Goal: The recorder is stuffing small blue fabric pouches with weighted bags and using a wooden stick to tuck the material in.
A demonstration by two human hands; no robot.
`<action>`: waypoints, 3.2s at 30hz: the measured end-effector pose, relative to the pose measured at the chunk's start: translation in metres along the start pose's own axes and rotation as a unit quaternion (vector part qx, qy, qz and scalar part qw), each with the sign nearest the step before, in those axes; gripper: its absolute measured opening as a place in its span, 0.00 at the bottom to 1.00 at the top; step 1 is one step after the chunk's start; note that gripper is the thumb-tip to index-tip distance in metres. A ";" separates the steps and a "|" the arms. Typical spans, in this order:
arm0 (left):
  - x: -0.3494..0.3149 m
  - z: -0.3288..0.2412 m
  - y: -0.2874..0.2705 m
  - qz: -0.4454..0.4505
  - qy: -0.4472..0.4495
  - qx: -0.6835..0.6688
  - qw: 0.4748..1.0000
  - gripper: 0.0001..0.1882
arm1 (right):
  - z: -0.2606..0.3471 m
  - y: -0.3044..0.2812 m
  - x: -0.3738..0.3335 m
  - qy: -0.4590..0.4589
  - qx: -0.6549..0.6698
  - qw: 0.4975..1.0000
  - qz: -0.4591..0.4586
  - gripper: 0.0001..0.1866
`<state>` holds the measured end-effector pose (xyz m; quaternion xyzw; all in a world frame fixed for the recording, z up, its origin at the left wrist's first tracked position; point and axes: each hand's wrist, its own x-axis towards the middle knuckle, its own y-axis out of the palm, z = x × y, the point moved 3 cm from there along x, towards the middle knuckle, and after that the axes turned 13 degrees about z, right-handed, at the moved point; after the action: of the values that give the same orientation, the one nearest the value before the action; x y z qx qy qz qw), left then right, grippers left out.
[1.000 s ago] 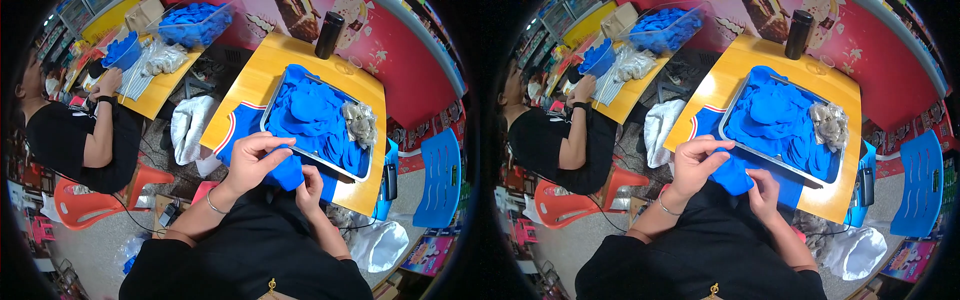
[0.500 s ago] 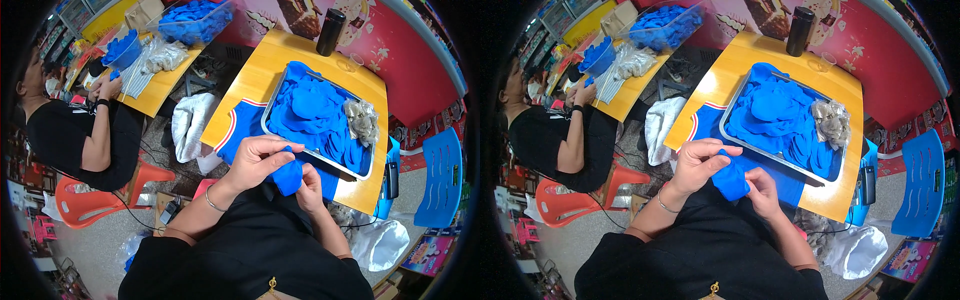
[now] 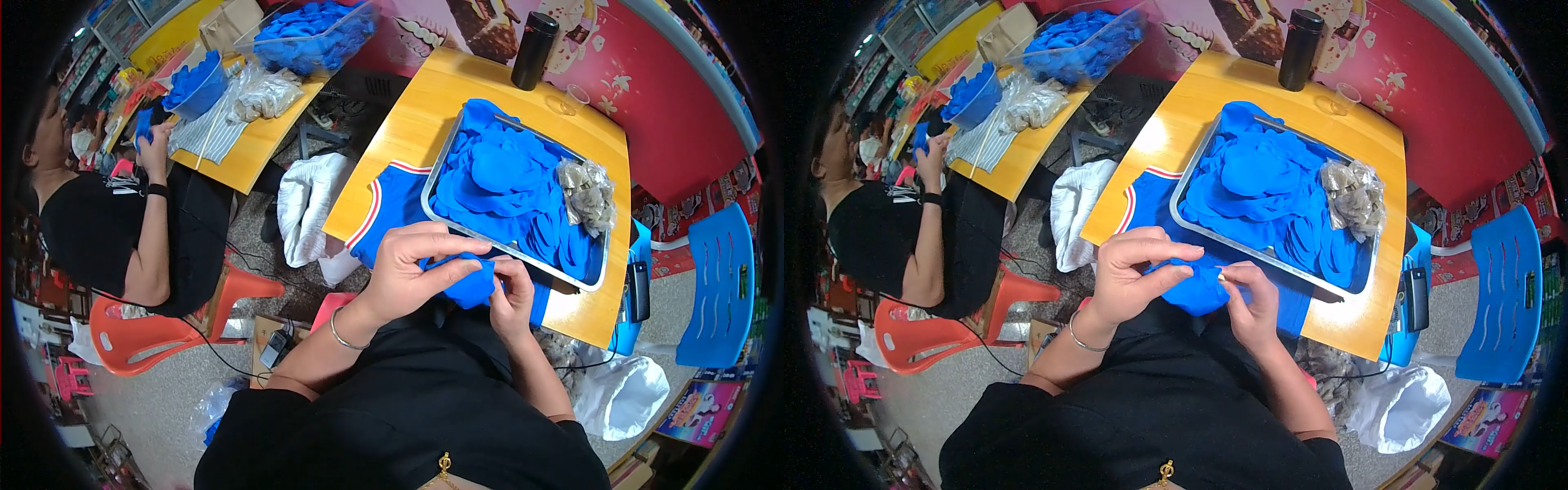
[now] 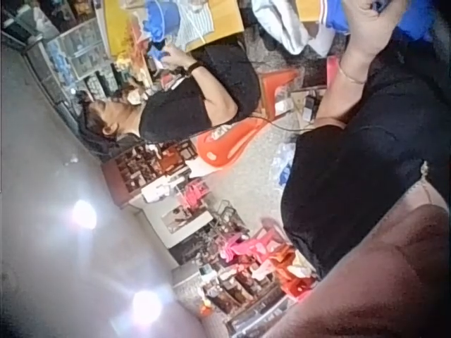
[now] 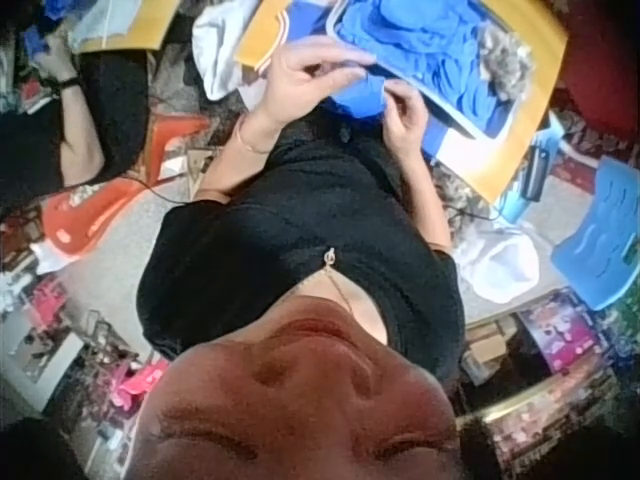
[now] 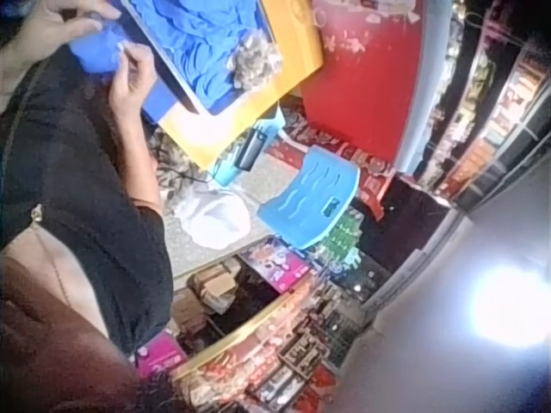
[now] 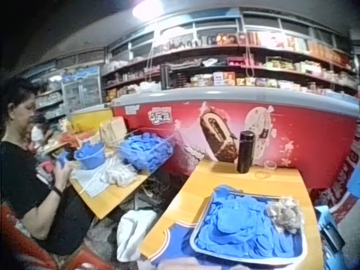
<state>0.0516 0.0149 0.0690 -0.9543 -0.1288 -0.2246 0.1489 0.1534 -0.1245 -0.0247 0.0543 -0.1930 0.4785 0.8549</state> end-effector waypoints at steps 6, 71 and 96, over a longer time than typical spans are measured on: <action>0.003 -0.009 0.003 0.002 0.048 0.077 0.996 0.12 | -0.003 0.000 0.001 0.012 0.020 1.000 0.019 0.07; -0.011 0.006 0.006 -0.055 0.020 -0.066 0.996 0.22 | 0.022 0.004 0.003 -0.008 0.017 0.994 0.103 0.07; -0.018 0.004 0.013 -0.023 0.042 -0.024 0.999 0.28 | 0.026 0.011 -0.004 0.072 0.192 0.971 0.120 0.06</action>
<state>0.0420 0.0009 0.0546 -0.9443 -0.1386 -0.2706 0.1263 0.1351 -0.1285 -0.0035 0.1596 -0.0407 0.6080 0.7766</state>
